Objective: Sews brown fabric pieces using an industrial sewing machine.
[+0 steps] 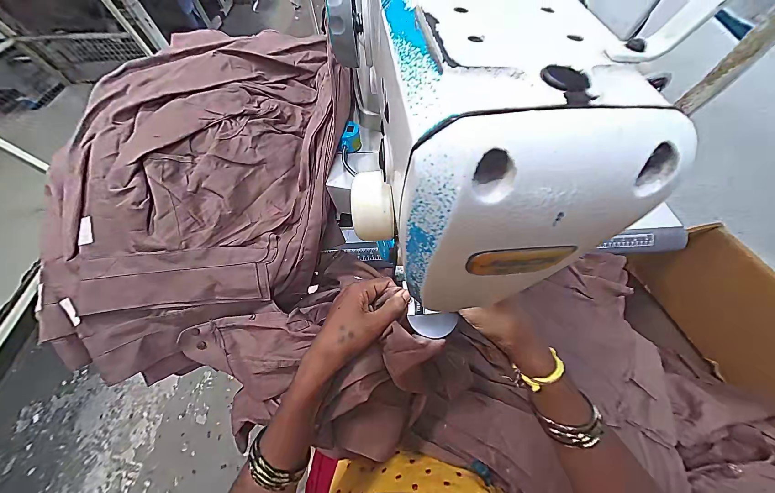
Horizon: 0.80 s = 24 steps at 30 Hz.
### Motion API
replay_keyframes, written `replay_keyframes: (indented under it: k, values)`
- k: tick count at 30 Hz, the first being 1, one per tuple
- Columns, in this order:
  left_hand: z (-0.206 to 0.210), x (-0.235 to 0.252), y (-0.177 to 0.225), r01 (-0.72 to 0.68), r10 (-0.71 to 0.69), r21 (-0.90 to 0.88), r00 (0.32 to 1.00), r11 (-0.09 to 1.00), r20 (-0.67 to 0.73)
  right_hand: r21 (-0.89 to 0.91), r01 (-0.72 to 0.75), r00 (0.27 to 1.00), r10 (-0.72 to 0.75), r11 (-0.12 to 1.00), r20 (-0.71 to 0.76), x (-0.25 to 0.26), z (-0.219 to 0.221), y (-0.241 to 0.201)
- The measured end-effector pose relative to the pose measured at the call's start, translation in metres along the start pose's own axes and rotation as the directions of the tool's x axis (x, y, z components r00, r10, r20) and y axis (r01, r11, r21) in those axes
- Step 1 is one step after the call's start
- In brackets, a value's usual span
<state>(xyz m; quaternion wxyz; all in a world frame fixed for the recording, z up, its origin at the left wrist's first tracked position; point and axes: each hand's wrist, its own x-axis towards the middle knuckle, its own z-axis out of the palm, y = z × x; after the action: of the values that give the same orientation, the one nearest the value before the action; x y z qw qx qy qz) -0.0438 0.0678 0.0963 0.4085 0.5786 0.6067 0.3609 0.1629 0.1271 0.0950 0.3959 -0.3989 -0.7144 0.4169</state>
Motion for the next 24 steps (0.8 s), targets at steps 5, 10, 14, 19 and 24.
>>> replay_keyframes:
  k: [5, 10, 14, 19, 24]
  values:
    - [0.003, -0.002, 0.001, -0.009, 0.009, -0.073, 1.0, 0.997, -0.004, 0.022, -0.053, 0.996, 0.051, 0.998, 0.073, -0.001, -0.006, -0.002]
    - [-0.003, 0.001, 0.004, -0.007, 0.004, -0.091, 0.999, 0.996, -0.033, -0.05, -0.084, 0.996, 0.084, 0.995, 0.0, -0.002, -0.039, 0.013]
    - [-0.003, 0.002, 0.002, 0.008, -0.009, -0.072, 1.0, 0.997, -0.013, -0.385, -0.161, 0.966, 0.065, 0.909, -0.25, 0.006, -0.073, 0.029]
    - [0.0, 0.004, -0.005, -0.008, 0.006, -0.081, 1.0, 0.997, -0.02, -0.722, -0.063, 0.953, -0.173, 0.689, -0.248, 0.027, -0.093, 0.058]
    - [0.001, 0.003, -0.003, 0.006, -0.009, -0.074, 0.999, 0.997, -0.044, -0.839, 0.079, 0.96, -0.268, 0.538, -0.081, 0.047, -0.082, 0.073]
